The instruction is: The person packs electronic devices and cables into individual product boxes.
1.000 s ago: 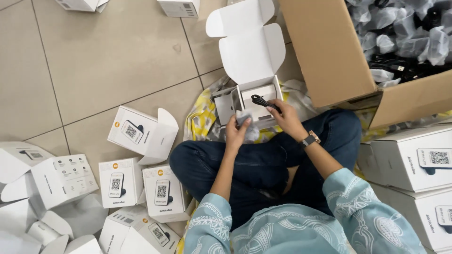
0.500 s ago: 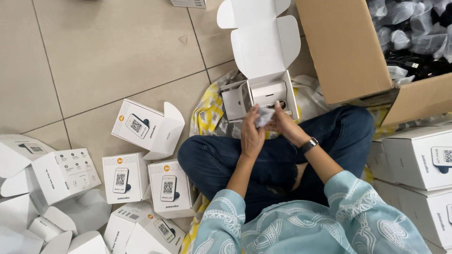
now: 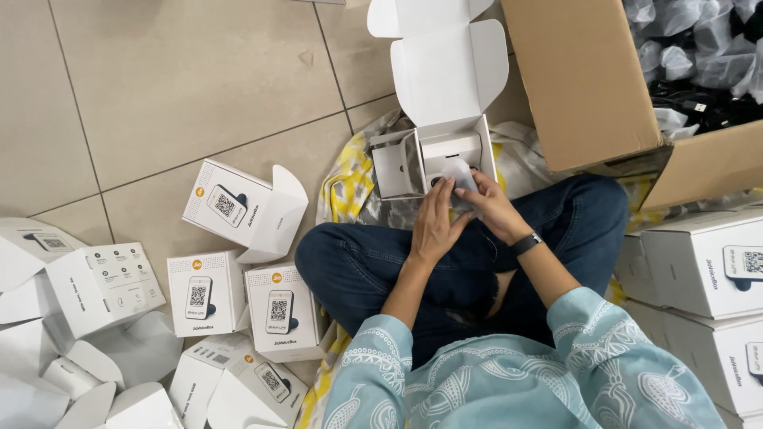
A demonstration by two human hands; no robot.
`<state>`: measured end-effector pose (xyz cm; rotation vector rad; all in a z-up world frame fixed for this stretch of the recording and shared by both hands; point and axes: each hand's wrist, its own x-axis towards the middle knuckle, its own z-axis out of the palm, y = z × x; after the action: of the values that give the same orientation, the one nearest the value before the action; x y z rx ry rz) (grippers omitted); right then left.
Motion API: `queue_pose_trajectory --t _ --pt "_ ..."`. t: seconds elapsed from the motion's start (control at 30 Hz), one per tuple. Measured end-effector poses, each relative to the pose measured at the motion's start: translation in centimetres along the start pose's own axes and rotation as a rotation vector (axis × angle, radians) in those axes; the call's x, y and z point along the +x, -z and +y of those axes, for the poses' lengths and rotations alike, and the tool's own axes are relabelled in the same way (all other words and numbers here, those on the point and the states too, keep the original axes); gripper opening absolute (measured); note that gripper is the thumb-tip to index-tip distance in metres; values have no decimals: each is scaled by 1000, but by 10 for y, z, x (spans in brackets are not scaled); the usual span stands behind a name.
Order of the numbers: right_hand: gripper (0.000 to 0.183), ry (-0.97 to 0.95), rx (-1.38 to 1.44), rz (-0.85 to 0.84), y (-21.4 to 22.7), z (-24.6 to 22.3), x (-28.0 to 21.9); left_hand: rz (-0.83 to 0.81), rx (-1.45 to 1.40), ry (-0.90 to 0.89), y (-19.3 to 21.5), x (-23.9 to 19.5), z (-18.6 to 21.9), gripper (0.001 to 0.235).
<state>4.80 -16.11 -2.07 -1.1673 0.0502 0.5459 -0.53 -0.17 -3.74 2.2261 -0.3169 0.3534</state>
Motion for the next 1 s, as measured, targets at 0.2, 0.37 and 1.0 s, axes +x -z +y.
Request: queue_pose_trajectory --t 0.2,0.37,1.0 --pt "54 -86 -172 -6 -11 -9 -7 -85 -58 134 13 9 12 101" --pt "58 -75 -204 -9 -11 -9 -9 -89 4 97 8 7 8 95" --pt "61 -333 -167 47 -13 -8 -9 51 188 95 -25 -17 -28 77"
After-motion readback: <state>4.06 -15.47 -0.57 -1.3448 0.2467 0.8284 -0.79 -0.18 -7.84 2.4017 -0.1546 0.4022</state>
